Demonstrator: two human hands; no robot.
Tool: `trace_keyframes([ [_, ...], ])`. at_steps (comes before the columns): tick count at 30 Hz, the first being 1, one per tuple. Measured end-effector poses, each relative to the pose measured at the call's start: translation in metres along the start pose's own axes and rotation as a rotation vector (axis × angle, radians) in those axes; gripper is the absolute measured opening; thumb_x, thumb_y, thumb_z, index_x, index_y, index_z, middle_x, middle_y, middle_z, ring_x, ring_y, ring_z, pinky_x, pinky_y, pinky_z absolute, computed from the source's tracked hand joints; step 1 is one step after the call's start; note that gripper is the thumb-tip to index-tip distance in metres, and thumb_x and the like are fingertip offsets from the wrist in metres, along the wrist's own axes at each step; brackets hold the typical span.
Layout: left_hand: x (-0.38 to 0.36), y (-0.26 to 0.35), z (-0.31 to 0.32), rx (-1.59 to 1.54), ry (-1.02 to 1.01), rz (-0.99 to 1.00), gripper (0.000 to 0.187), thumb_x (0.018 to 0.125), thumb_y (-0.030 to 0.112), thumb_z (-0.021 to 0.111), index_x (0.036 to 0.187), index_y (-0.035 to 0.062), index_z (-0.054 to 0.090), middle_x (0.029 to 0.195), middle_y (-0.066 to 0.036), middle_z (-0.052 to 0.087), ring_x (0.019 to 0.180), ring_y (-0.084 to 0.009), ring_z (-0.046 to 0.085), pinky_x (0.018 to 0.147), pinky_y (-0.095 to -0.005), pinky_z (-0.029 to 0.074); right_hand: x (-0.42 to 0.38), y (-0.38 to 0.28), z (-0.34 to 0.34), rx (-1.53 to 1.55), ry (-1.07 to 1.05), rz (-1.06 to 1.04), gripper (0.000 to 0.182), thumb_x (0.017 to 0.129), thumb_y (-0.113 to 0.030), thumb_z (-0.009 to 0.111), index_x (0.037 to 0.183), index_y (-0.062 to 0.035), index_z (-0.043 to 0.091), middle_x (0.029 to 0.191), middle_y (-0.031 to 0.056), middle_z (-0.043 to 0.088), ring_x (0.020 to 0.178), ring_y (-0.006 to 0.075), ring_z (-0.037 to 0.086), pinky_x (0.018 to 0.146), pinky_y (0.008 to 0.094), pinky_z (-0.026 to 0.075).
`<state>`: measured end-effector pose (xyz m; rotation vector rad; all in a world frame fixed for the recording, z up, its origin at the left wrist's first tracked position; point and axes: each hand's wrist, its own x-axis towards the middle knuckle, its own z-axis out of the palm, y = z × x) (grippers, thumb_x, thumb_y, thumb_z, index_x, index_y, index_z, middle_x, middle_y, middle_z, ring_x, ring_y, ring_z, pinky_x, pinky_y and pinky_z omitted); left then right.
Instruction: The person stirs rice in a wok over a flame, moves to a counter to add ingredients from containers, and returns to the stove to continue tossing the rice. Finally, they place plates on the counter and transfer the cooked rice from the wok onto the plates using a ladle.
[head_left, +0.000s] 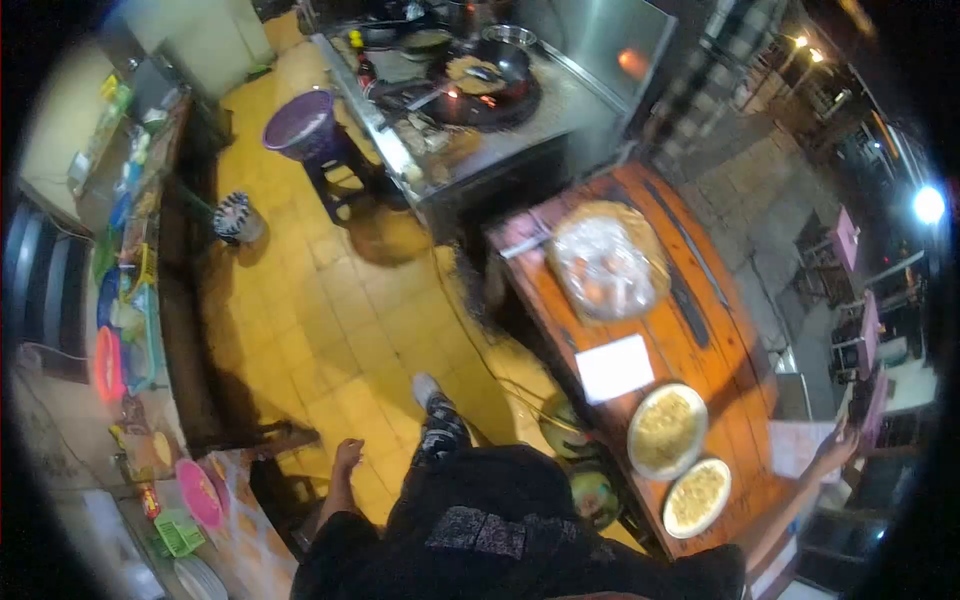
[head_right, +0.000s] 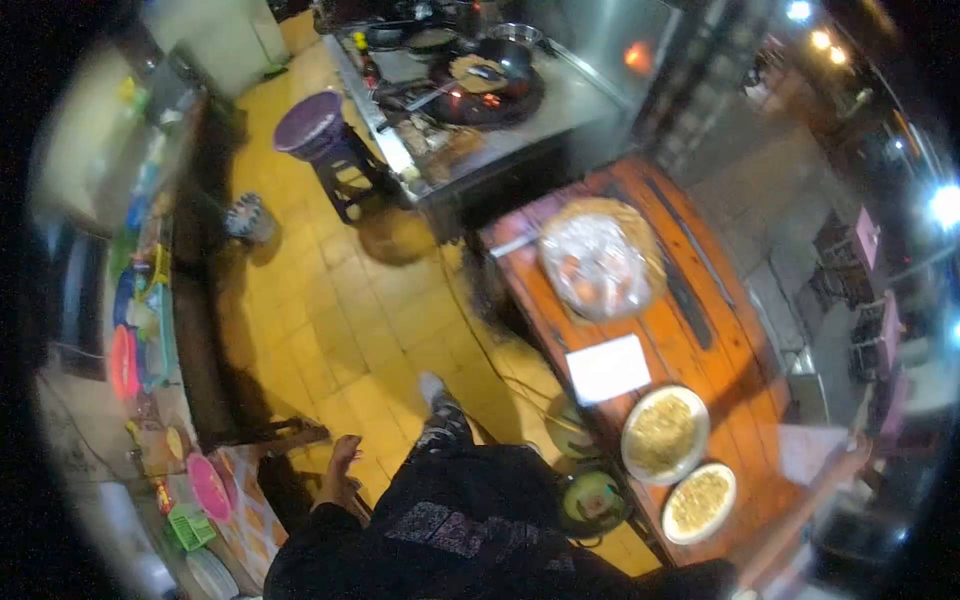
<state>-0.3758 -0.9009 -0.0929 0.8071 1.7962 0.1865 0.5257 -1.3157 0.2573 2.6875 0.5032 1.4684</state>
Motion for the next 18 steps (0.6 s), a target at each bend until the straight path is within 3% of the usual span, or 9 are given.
trace_keyframes([
  [3, 0.05, 0.054, -0.034, -0.122, -0.019, 0.03, 0.043, 0.079, 0.029, 0.063, 0.11, 0.0019, 0.05, 0.086, -0.01, 0.059, 0.066, -0.0188, 0.057, 0.051, -0.031, 0.046, -0.028, -0.174, -0.092, 0.352, -0.166, 0.457, 0.042, 0.082, -0.035, 0.059, 0.1, 0.0035, 0.059, 0.104, 0.0197, 0.058, 0.095, 0.0344, 0.055, 0.083, 0.0389, 0.045],
  [5, 0.078, 0.112, -0.058, -0.171, -0.042, 0.087, 0.044, 0.079, 0.028, 0.063, 0.111, 0.0019, 0.049, 0.087, -0.01, 0.059, 0.065, -0.0185, 0.057, 0.05, -0.0305, 0.046, -0.071, -0.244, -0.066, 0.093, 0.122, -0.039, 0.034, 0.083, -0.024, 0.061, 0.102, 0.0032, 0.058, 0.106, 0.0176, 0.057, 0.092, 0.0321, 0.056, 0.08, 0.0358, 0.047],
  [7, 0.102, 0.174, -0.078, -0.241, -0.09, 0.344, 0.04, 0.08, 0.026, 0.061, 0.11, 0.0015, 0.05, 0.087, -0.009, 0.06, 0.068, -0.0165, 0.056, 0.052, -0.0289, 0.045, -0.088, -0.377, -0.076, 0.936, 0.106, 0.275, 0.026, 0.083, -0.011, 0.059, 0.105, 0.0029, 0.055, 0.106, 0.0175, 0.056, 0.094, 0.0291, 0.056, 0.081, 0.0335, 0.046],
  [9, 0.138, 0.248, -0.093, -0.083, -0.016, 0.427, 0.037, 0.082, 0.024, 0.06, 0.109, 0.0008, 0.051, 0.088, -0.009, 0.06, 0.069, -0.0143, 0.055, 0.055, -0.027, 0.045, -0.069, -0.516, -0.147, 0.892, 0.031, 0.025, 0.025, 0.084, -0.004, 0.054, 0.108, 0.0034, 0.052, 0.108, 0.0192, 0.055, 0.1, 0.0277, 0.054, 0.085, 0.0336, 0.044],
  [11, 0.138, 0.346, -0.093, -0.046, 0.086, 0.47, 0.034, 0.083, 0.022, 0.058, 0.109, 0.0001, 0.051, 0.087, -0.009, 0.06, 0.069, -0.0125, 0.055, 0.056, -0.025, 0.044, -0.042, -0.63, -0.212, 0.943, -0.338, 0.035, 0.033, 0.076, -0.005, 0.063, 0.107, -0.0002, 0.054, 0.105, 0.0165, 0.056, 0.091, 0.0266, 0.056, 0.084, 0.0363, 0.043],
  [12, 0.16, 0.379, -0.092, -0.101, 0.031, 0.564, 0.034, 0.084, 0.021, 0.057, 0.11, 0.0002, 0.051, 0.089, -0.009, 0.061, 0.07, -0.0125, 0.055, 0.058, -0.0247, 0.045, -0.056, -0.678, -0.18, 1.042, -0.124, -0.163, 0.034, 0.075, -0.003, 0.063, 0.108, -0.0026, 0.054, 0.105, 0.0147, 0.055, 0.086, 0.0227, 0.057, 0.076, 0.0333, 0.047],
  [15, 0.173, 0.498, -0.083, -0.102, -0.048, 0.717, 0.033, 0.085, 0.02, 0.055, 0.111, 0.0002, 0.051, 0.092, -0.009, 0.061, 0.075, -0.0129, 0.056, 0.063, -0.0247, 0.045, -0.035, -0.824, -0.227, 1.632, -0.693, -0.113, 0.036, 0.076, -0.004, 0.061, 0.11, -0.0005, 0.049, 0.109, 0.0106, 0.052, 0.083, 0.0172, 0.056, 0.071, 0.0273, 0.047],
  [17, 0.184, 0.562, -0.067, -0.042, -0.075, 0.775, 0.032, 0.085, 0.019, 0.055, 0.111, 0.0, 0.051, 0.094, -0.01, 0.061, 0.078, -0.0132, 0.056, 0.066, -0.0249, 0.046, -0.046, -0.918, -0.206, 1.639, -0.71, -0.304, 0.042, 0.078, -0.009, 0.062, 0.116, -0.0052, 0.046, 0.106, 0.0136, 0.052, 0.084, 0.018, 0.058, 0.067, 0.0294, 0.049],
  [18, 0.197, 0.586, -0.058, -0.091, -0.114, 0.892, 0.031, 0.085, 0.019, 0.056, 0.109, -0.0006, 0.052, 0.095, -0.011, 0.061, 0.079, -0.0141, 0.057, 0.068, -0.026, 0.046, -0.062, -0.977, -0.189, 1.801, -0.943, -0.093, 0.043, 0.078, -0.011, 0.061, 0.117, -0.0036, 0.044, 0.104, 0.0158, 0.052, 0.09, 0.0216, 0.056, 0.072, 0.0326, 0.047],
])
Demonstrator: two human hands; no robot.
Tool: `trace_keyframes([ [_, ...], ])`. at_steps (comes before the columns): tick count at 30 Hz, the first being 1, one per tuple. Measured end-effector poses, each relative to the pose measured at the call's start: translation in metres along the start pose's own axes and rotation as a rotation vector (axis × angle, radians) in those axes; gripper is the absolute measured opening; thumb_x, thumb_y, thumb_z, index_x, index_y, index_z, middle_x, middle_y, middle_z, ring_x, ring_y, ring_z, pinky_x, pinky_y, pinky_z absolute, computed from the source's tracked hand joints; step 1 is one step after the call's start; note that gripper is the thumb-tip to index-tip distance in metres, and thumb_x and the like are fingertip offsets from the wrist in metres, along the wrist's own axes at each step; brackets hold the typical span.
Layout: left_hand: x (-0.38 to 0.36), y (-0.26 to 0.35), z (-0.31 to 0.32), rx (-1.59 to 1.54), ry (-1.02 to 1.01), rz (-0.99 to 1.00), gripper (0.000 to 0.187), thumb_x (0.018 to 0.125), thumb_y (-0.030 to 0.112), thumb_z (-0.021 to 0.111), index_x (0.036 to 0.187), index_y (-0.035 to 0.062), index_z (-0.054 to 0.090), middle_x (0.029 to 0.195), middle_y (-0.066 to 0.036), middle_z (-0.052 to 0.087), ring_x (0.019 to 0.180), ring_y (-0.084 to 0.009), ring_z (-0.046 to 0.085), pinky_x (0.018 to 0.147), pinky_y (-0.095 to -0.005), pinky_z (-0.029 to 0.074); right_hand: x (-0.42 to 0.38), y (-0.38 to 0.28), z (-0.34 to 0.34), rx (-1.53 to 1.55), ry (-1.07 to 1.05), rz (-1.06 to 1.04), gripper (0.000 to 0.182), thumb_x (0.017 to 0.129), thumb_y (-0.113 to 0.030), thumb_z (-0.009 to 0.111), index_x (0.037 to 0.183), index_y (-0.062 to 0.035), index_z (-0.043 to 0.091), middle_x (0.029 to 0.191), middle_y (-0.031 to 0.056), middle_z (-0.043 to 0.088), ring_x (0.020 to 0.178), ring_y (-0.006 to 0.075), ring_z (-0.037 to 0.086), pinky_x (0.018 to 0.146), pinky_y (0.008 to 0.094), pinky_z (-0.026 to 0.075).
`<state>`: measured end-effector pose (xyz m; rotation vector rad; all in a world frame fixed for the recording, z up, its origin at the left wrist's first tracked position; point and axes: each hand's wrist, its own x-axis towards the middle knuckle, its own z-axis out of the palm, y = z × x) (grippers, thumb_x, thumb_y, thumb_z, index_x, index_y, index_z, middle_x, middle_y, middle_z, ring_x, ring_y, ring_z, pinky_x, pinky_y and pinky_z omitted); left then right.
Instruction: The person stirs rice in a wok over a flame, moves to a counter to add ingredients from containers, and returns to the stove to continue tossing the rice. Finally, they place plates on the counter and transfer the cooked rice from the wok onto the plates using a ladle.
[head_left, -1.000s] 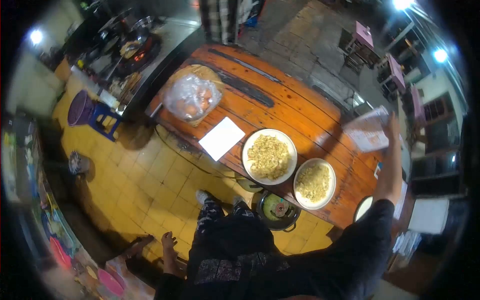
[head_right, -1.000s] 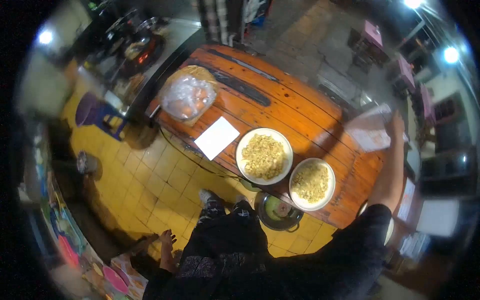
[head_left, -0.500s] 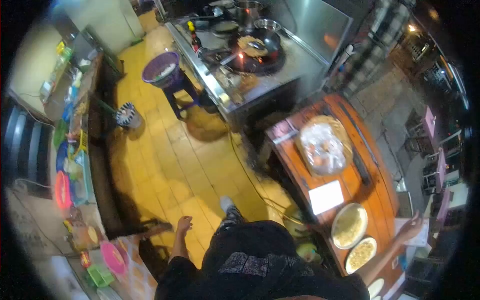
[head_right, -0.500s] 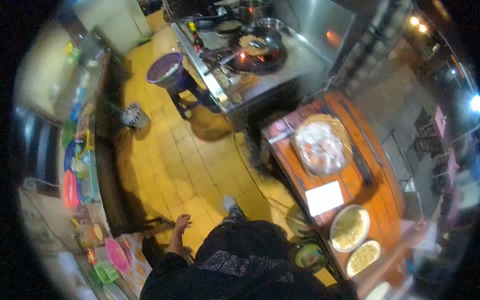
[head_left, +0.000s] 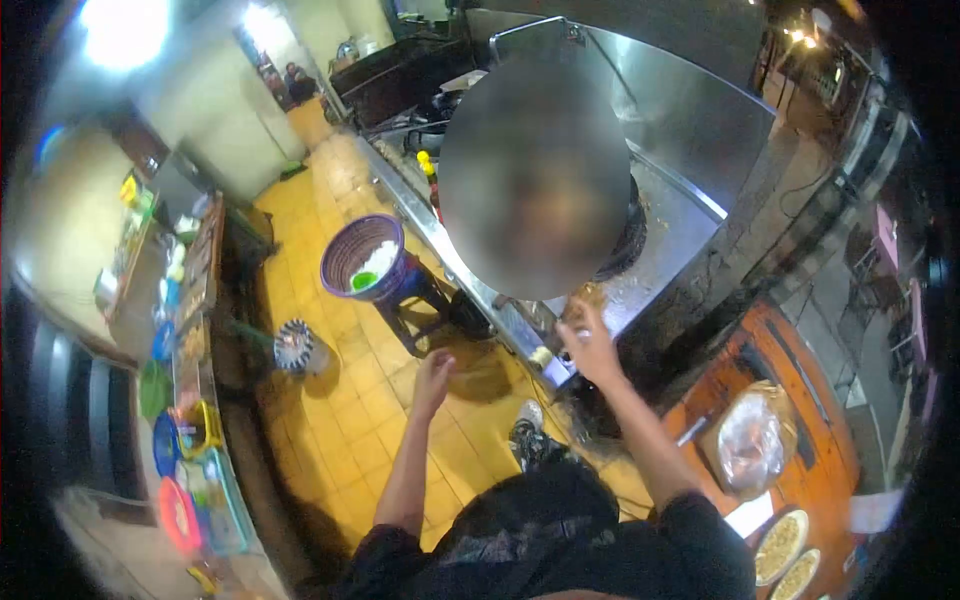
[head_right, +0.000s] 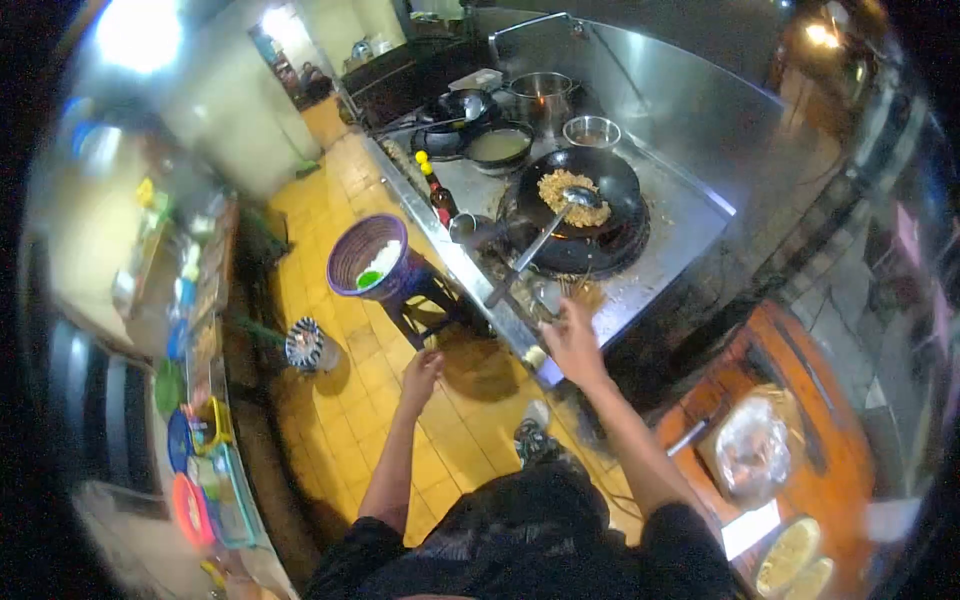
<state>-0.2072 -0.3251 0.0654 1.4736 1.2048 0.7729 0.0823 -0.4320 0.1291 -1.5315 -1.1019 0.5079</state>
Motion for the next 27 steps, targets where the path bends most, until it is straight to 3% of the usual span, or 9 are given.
trace_keyframes([
  [3, 0.069, 0.044, 0.026, 0.084, -0.013, 0.177, 0.028, 0.084, 0.017, 0.057, 0.106, -0.0014, 0.054, 0.096, -0.013, 0.061, 0.081, -0.0166, 0.058, 0.071, -0.0282, 0.047, 0.086, 0.073, 0.109, -0.133, 0.079, 0.291, 0.071, 0.073, -0.037, 0.067, 0.123, 0.002, 0.036, 0.123, 0.0248, 0.044, 0.114, 0.0372, 0.043, 0.093, 0.0418, 0.036],
  [6, 0.127, 0.061, 0.043, 0.224, -0.087, 0.24, 0.028, 0.079, 0.012, 0.06, 0.103, -0.001, 0.054, 0.09, -0.017, 0.059, 0.085, -0.027, 0.059, 0.075, -0.0318, 0.045, 0.128, 0.103, 0.179, -0.017, 0.241, 0.692, 0.071, 0.075, -0.034, 0.064, 0.125, 0.0038, 0.032, 0.118, 0.026, 0.048, 0.111, 0.0381, 0.046, 0.093, 0.0413, 0.036],
  [12, 0.251, 0.09, 0.066, 0.615, -0.144, 0.675, 0.049, 0.069, 0.014, 0.069, 0.111, 0.0008, 0.048, 0.105, -0.02, 0.051, 0.097, -0.0359, 0.048, 0.087, -0.0431, 0.037, 0.143, 0.076, 0.143, -0.017, 0.379, 0.822, 0.061, 0.076, -0.024, 0.061, 0.124, 0.0044, 0.034, 0.112, 0.0264, 0.05, 0.108, 0.0368, 0.048, 0.091, 0.0405, 0.038],
  [16, 0.333, 0.073, 0.084, 0.969, -0.264, 0.667, 0.053, 0.068, 0.033, 0.07, 0.105, -0.0009, 0.052, 0.096, -0.02, 0.056, 0.09, -0.0369, 0.054, 0.079, -0.0431, 0.042, 0.14, 0.109, 0.103, -0.345, 0.408, 0.523, 0.054, 0.082, -0.022, 0.055, 0.125, 0.0014, 0.032, 0.094, 0.0239, 0.056, 0.09, 0.0334, 0.057, 0.079, 0.0386, 0.043],
  [18, 0.376, 0.066, 0.097, 0.874, -1.019, -0.022, 0.043, 0.068, 0.037, 0.071, 0.09, 0.0011, 0.061, 0.08, -0.017, 0.061, 0.07, -0.0347, 0.06, 0.066, -0.0422, 0.047, 0.156, 0.098, 0.09, -0.426, 0.464, 0.554, 0.053, 0.083, -0.025, 0.054, 0.125, 0.0006, 0.034, 0.089, 0.0244, 0.058, 0.087, 0.0354, 0.058, 0.076, 0.0418, 0.044],
  [20, 0.383, 0.064, 0.105, 0.749, -1.059, 0.073, 0.036, 0.071, 0.04, 0.068, 0.072, 0.0046, 0.064, 0.063, -0.012, 0.061, 0.055, -0.0287, 0.06, 0.054, -0.0398, 0.048, 0.174, 0.061, 0.082, -0.487, 0.347, 0.815, 0.05, 0.084, -0.021, 0.05, 0.125, 0.0052, 0.034, 0.101, 0.0299, 0.054, 0.087, 0.043, 0.055, 0.079, 0.0446, 0.045],
  [23, 0.38, 0.073, 0.109, 0.065, -1.197, -0.856, 0.022, 0.078, 0.028, 0.065, 0.079, 0.0063, 0.06, 0.07, -0.007, 0.062, 0.061, -0.0162, 0.06, 0.051, -0.0296, 0.045, 0.15, 0.096, 0.106, -0.727, 0.377, 0.612, 0.049, 0.085, -0.02, 0.048, 0.126, 0.0005, 0.034, 0.096, 0.0287, 0.056, 0.082, 0.044, 0.056, 0.076, 0.0469, 0.046],
  [26, 0.383, 0.058, 0.115, -0.216, -1.301, -1.128, 0.018, 0.076, 0.021, 0.067, 0.079, 0.0058, 0.057, 0.066, -0.005, 0.058, 0.057, -0.0155, 0.057, 0.049, -0.0299, 0.045, 0.14, 0.033, 0.113, -0.791, 0.258, 0.761, 0.05, 0.083, -0.02, 0.048, 0.127, -0.0022, 0.034, 0.09, 0.0249, 0.06, 0.077, 0.0419, 0.058, 0.071, 0.0486, 0.047],
  [27, 0.369, 0.067, 0.117, -0.034, -1.137, -0.93, 0.018, 0.076, 0.02, 0.066, 0.078, 0.006, 0.055, 0.06, -0.004, 0.053, 0.05, -0.0155, 0.053, 0.045, -0.0318, 0.043, 0.134, 0.007, 0.115, -0.753, 0.239, 0.842, 0.05, 0.083, -0.02, 0.049, 0.128, -0.0048, 0.034, 0.089, 0.0241, 0.06, 0.076, 0.0414, 0.059, 0.07, 0.049, 0.047],
])
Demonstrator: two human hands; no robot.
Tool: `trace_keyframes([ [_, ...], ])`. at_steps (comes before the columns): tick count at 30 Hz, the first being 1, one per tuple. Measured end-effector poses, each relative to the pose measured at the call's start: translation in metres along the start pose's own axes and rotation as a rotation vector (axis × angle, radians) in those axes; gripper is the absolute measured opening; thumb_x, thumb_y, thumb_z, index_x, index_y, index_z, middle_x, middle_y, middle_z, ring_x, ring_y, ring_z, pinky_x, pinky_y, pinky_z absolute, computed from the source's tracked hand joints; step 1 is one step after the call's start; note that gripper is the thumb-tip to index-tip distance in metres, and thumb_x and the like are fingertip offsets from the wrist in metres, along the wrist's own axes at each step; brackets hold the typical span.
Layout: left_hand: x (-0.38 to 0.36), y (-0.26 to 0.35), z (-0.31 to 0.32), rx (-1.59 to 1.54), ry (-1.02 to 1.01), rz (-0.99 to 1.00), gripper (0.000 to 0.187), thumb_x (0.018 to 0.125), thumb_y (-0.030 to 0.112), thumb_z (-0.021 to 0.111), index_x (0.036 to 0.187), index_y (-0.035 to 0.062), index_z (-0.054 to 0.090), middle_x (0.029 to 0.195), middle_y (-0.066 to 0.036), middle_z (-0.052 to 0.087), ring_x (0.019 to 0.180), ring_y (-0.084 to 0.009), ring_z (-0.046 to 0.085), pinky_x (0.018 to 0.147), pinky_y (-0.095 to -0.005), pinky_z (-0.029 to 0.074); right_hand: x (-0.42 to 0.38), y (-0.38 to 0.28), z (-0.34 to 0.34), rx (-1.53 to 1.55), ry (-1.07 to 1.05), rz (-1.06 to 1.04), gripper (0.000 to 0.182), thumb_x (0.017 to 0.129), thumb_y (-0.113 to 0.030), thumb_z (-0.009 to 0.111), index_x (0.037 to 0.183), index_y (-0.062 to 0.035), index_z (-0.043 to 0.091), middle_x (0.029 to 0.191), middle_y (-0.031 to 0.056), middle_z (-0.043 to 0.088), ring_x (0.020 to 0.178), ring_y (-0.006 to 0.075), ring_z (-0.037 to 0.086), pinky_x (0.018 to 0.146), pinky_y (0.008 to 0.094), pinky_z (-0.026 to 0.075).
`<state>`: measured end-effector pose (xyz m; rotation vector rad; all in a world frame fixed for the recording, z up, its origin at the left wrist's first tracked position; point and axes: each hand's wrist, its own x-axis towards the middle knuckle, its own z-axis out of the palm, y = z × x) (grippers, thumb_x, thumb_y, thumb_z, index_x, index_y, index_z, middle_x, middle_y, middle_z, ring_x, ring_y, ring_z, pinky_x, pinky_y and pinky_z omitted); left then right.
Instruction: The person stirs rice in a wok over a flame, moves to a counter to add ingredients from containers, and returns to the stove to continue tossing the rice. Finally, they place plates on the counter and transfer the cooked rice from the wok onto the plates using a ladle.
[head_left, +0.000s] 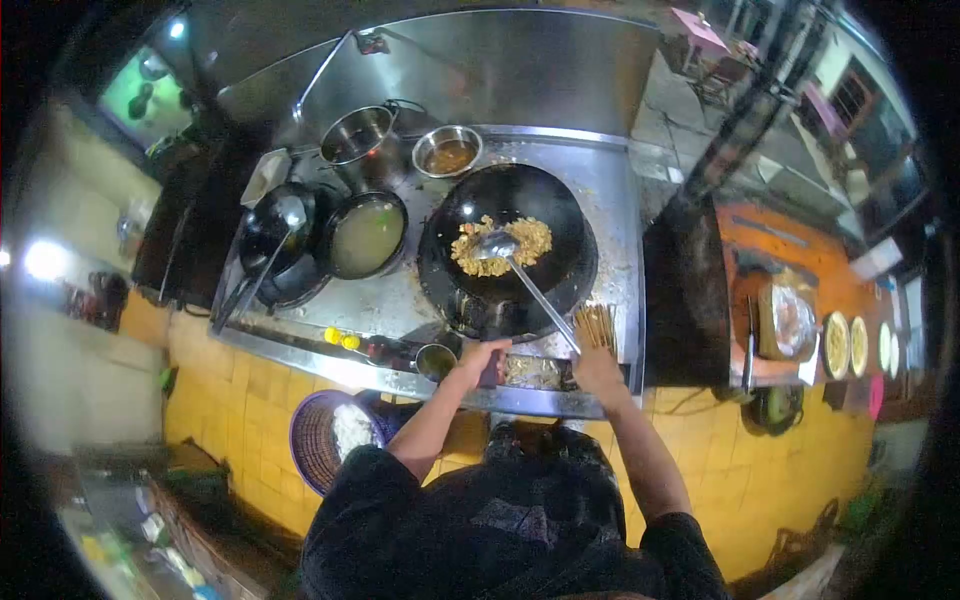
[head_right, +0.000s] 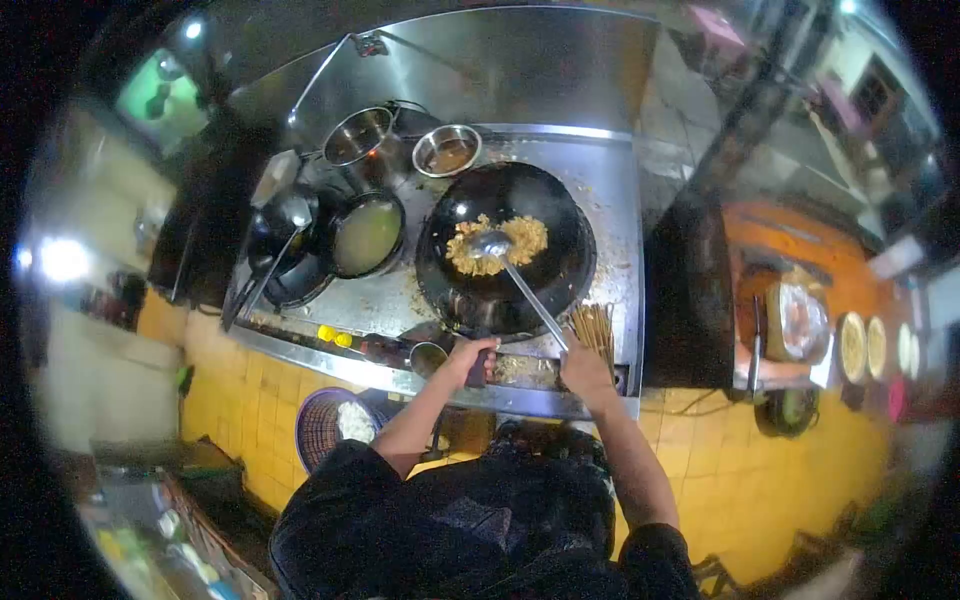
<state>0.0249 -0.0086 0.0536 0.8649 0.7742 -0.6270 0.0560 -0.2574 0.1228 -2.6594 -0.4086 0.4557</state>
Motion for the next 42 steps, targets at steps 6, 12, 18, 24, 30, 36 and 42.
trace_keyframes([
  [6, -0.084, -0.034, 0.008, 0.582, 0.114, 0.315, 0.015, 0.073, 0.011, 0.058, 0.061, 0.0015, 0.056, 0.052, -0.008, 0.055, 0.044, -0.0161, 0.054, 0.043, -0.03, 0.044, -0.088, 0.042, 0.034, 0.063, 0.347, -0.136, 0.05, 0.083, -0.019, 0.052, 0.131, -0.0189, 0.037, 0.092, 0.0241, 0.06, 0.076, 0.0408, 0.059, 0.068, 0.0439, 0.049],
  [12, -0.137, -0.086, 0.047, 1.104, 0.114, 0.352, 0.015, 0.07, 0.013, 0.061, 0.065, 0.0006, 0.055, 0.05, -0.007, 0.054, 0.045, -0.0151, 0.055, 0.045, -0.03, 0.044, -0.174, 0.045, 0.014, 0.32, 0.574, 0.109, 0.05, 0.085, -0.016, 0.051, 0.132, -0.0191, 0.035, 0.084, 0.0183, 0.058, 0.07, 0.0378, 0.056, 0.058, 0.0444, 0.045],
  [18, -0.137, -0.175, 0.169, 1.378, 0.0, 0.43, 0.02, 0.069, 0.018, 0.064, 0.072, 0.0006, 0.055, 0.054, -0.007, 0.056, 0.046, -0.0153, 0.056, 0.047, -0.03, 0.044, -0.338, 0.162, 0.057, 0.126, 0.581, 0.384, 0.052, 0.083, -0.018, 0.054, 0.132, -0.0248, 0.036, 0.075, 0.015, 0.053, 0.063, 0.0338, 0.054, 0.053, 0.0425, 0.044],
  [24, -0.103, -0.29, 0.282, 1.517, -0.443, 0.498, 0.024, 0.068, 0.022, 0.064, 0.077, 0.0002, 0.056, 0.056, -0.008, 0.055, 0.049, -0.0184, 0.056, 0.05, -0.0326, 0.044, -0.527, 0.217, 0.038, 0.153, 0.818, 0.618, 0.045, 0.086, -0.018, 0.05, 0.129, -0.013, 0.04, 0.079, 0.0168, 0.055, 0.065, 0.0359, 0.055, 0.055, 0.0442, 0.045],
  [30, -0.058, -0.402, 0.401, 1.794, -0.825, 0.32, 0.028, 0.063, 0.02, 0.064, 0.078, -0.0026, 0.058, 0.063, -0.016, 0.058, 0.061, -0.0247, 0.058, 0.057, -0.0353, 0.045, -0.608, 0.226, 0.081, 0.547, 0.79, 1.283, 0.043, 0.091, -0.025, 0.04, 0.131, -0.0107, 0.033, 0.068, 0.0174, 0.052, 0.056, 0.0325, 0.052, 0.051, 0.0401, 0.045],
  [36, 0.0, -0.515, 0.493, 2.155, -0.982, 0.005, 0.024, 0.065, 0.018, 0.065, 0.067, -0.0053, 0.058, 0.058, -0.015, 0.059, 0.052, -0.0236, 0.058, 0.05, -0.0351, 0.045, -0.631, 0.257, 0.056, 2.621, 1.161, 0.82, 0.025, 0.092, -0.03, 0.041, 0.106, -0.0102, 0.043, 0.052, -0.0008, 0.037, 0.036, 0.0078, 0.035, 0.03, 0.0212, 0.032],
  [42, -0.001, -0.58, 0.586, 1.958, -1.082, -0.319, 0.015, 0.069, 0.01, 0.061, 0.062, -0.0016, 0.056, 0.051, -0.009, 0.054, 0.04, -0.0166, 0.052, 0.04, -0.0298, 0.041, -0.688, 0.327, 0.028, 2.622, 1.144, 0.779, 0.027, 0.092, -0.026, 0.041, 0.118, -0.0202, 0.037, 0.056, 0.0002, 0.04, 0.039, 0.0058, 0.036, 0.031, 0.0178, 0.03],
])
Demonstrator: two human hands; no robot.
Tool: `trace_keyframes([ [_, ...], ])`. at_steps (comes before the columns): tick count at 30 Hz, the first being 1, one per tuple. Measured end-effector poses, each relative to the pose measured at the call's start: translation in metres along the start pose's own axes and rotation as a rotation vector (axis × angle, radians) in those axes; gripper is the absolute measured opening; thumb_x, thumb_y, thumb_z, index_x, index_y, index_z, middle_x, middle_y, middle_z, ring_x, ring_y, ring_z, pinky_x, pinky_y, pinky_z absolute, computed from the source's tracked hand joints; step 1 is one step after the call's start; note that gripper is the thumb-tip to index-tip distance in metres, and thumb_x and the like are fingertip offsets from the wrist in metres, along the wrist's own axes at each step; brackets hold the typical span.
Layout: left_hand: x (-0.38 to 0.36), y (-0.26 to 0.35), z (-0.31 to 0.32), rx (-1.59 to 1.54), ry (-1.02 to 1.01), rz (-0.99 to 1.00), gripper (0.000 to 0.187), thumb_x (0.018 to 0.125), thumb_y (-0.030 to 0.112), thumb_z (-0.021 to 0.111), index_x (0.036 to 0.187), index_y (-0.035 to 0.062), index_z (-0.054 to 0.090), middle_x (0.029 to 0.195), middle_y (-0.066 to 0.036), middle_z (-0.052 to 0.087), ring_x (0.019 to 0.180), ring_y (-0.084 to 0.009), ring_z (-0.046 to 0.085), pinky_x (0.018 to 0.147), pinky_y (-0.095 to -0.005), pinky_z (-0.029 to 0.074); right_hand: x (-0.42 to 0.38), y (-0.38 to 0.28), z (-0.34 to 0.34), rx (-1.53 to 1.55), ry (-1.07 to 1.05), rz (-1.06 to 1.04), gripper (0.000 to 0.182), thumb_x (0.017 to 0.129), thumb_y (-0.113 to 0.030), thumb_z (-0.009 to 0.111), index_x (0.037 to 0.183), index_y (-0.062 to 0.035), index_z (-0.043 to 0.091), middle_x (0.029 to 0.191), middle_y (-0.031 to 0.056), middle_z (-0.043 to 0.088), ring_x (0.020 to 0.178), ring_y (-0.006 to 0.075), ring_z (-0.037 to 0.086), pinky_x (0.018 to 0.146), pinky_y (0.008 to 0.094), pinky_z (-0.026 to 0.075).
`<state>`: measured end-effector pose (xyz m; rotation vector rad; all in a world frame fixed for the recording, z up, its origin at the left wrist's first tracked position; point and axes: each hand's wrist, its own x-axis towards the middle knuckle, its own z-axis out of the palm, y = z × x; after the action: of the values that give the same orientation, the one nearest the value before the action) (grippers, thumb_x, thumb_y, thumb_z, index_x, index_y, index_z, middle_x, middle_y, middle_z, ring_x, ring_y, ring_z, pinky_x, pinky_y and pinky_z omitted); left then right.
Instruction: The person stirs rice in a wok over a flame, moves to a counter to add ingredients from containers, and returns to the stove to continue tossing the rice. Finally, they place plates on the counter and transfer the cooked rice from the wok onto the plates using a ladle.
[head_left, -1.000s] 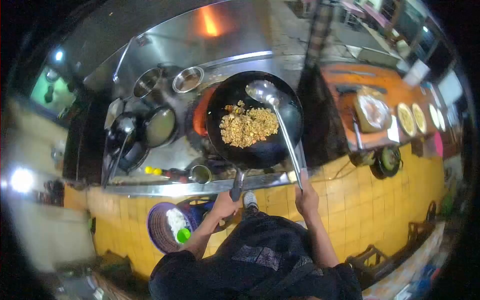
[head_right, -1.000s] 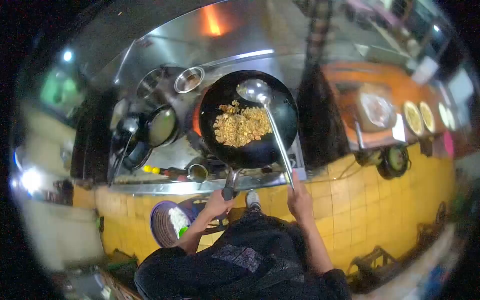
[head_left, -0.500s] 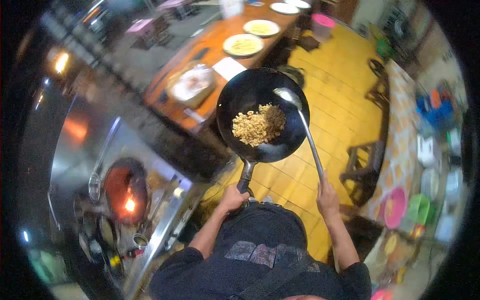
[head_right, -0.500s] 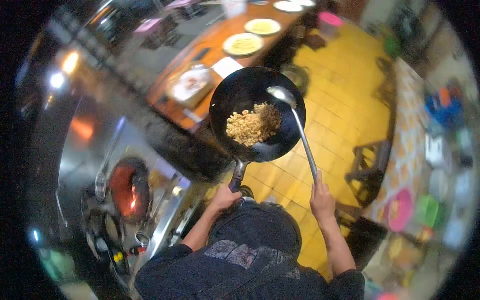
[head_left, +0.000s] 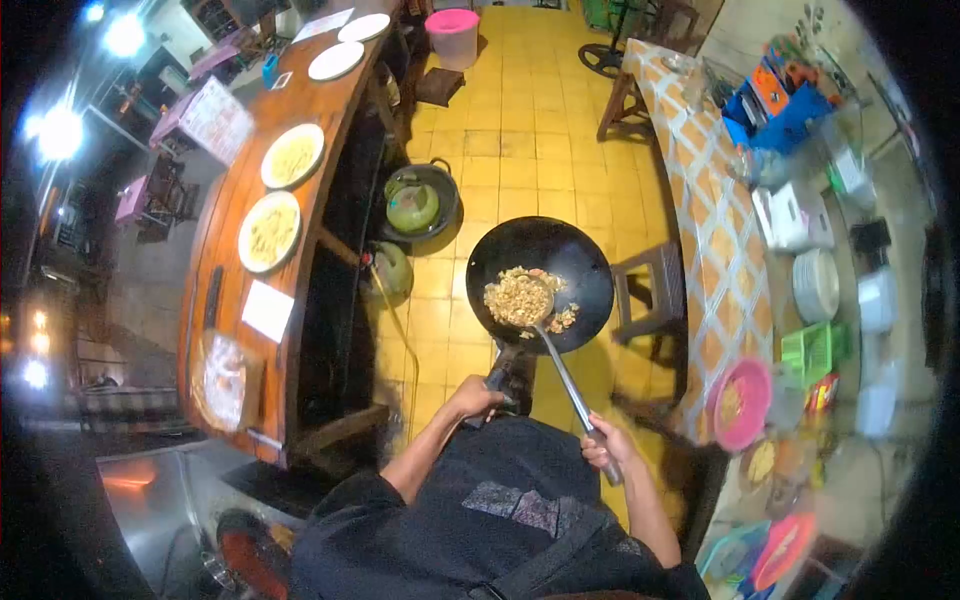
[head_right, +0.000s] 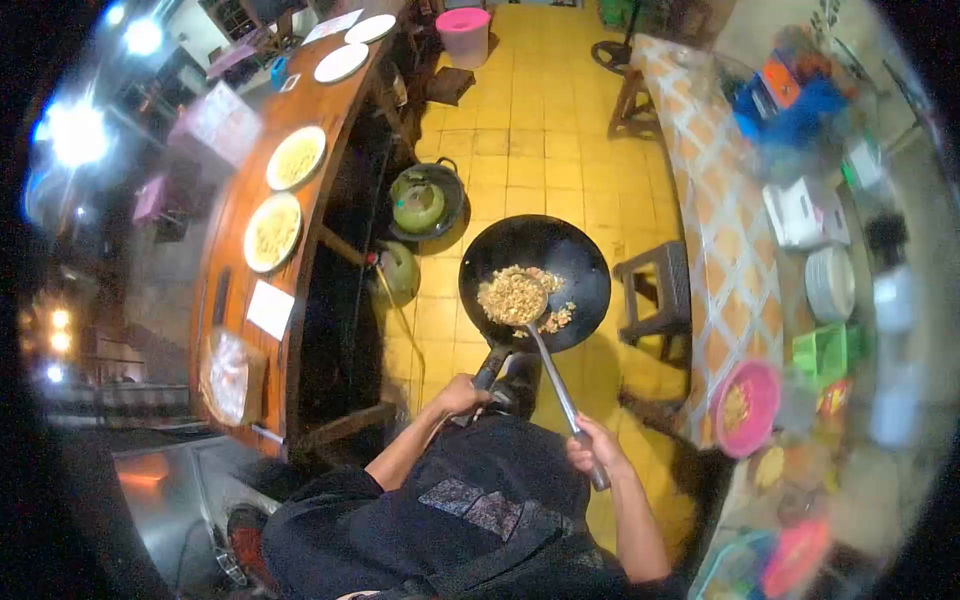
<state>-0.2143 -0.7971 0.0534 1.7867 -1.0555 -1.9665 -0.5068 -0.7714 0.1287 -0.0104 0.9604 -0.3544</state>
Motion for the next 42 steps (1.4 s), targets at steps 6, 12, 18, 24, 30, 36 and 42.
trace_keyframes([
  [6, 0.053, 0.087, -0.053, -0.07, 0.083, 0.042, 0.013, 0.07, 0.009, 0.058, 0.063, -0.0012, 0.055, 0.051, -0.007, 0.055, 0.043, -0.016, 0.053, 0.043, -0.0297, 0.043, 0.02, -0.146, 0.055, -0.317, 0.037, -0.13, 0.055, 0.087, -0.008, 0.044, 0.137, -0.0168, 0.022, 0.06, 0.0012, 0.041, 0.039, 0.0062, 0.038, 0.031, 0.0184, 0.033],
  [12, 0.091, 0.157, -0.124, -0.255, 0.331, 0.137, 0.01, 0.069, 0.007, 0.057, 0.068, 0.0012, 0.05, 0.053, -0.005, 0.053, 0.045, -0.0136, 0.052, 0.044, -0.0288, 0.042, 0.088, -0.291, 0.133, -0.419, -0.128, -0.125, 0.055, 0.086, -0.005, 0.043, 0.136, -0.0146, 0.022, 0.059, 0.0027, 0.04, 0.04, 0.007, 0.038, 0.031, 0.0192, 0.032],
  [18, 0.133, 0.234, -0.197, -0.376, 0.723, 0.164, 0.013, 0.069, 0.008, 0.058, 0.069, 0.0016, 0.046, 0.053, -0.005, 0.052, 0.042, -0.0135, 0.051, 0.041, -0.0294, 0.043, 0.186, -0.459, 0.23, -0.498, -0.368, -0.055, 0.051, 0.085, -0.007, 0.042, 0.133, -0.017, 0.027, 0.061, 0.0028, 0.04, 0.04, 0.0069, 0.036, 0.031, 0.0184, 0.029],
  [24, 0.163, 0.293, -0.251, -0.653, 0.958, 0.155, 0.013, 0.069, 0.004, 0.058, 0.068, 0.0027, 0.046, 0.052, -0.006, 0.052, 0.042, -0.0133, 0.051, 0.041, -0.0282, 0.042, 0.289, -0.589, 0.378, -0.606, -0.587, 0.03, 0.047, 0.085, -0.008, 0.042, 0.129, -0.0191, 0.032, 0.062, 0.0012, 0.04, 0.041, 0.0047, 0.035, 0.031, 0.0162, 0.029],
  [30, 0.173, 0.311, -0.277, -0.841, 1.14, 0.141, 0.012, 0.069, 0.001, 0.057, 0.07, 0.0021, 0.044, 0.052, -0.007, 0.052, 0.041, -0.0144, 0.051, 0.04, -0.0292, 0.043, 0.388, -0.664, 0.478, -0.492, -0.705, 0.261, 0.04, 0.085, -0.01, 0.044, 0.123, -0.0194, 0.037, 0.063, 0.0007, 0.041, 0.042, 0.0042, 0.035, 0.033, 0.0164, 0.031],
  [36, 0.204, 0.333, -0.306, -0.886, 1.386, 0.055, 0.008, 0.07, 0.0, 0.053, 0.073, 0.0006, 0.046, 0.053, -0.007, 0.052, 0.042, -0.0157, 0.052, 0.039, -0.0295, 0.043, 0.48, -0.682, 0.54, -1.221, -0.508, -0.259, 0.054, 0.08, -0.003, 0.043, 0.132, -0.0101, 0.03, 0.057, 0.0023, 0.043, 0.039, 0.0093, 0.041, 0.034, 0.0245, 0.036],
  [42, 0.235, 0.337, -0.322, -1.036, 1.469, -0.01, 0.007, 0.069, 0.0, 0.053, 0.072, 0.0004, 0.046, 0.052, -0.007, 0.051, 0.041, -0.0157, 0.051, 0.039, -0.0291, 0.043, 0.523, -0.721, 0.54, -1.519, -0.428, -0.326, 0.058, 0.08, -0.001, 0.042, 0.135, -0.0113, 0.031, 0.055, 0.0028, 0.044, 0.037, 0.0117, 0.043, 0.034, 0.0278, 0.038],
])
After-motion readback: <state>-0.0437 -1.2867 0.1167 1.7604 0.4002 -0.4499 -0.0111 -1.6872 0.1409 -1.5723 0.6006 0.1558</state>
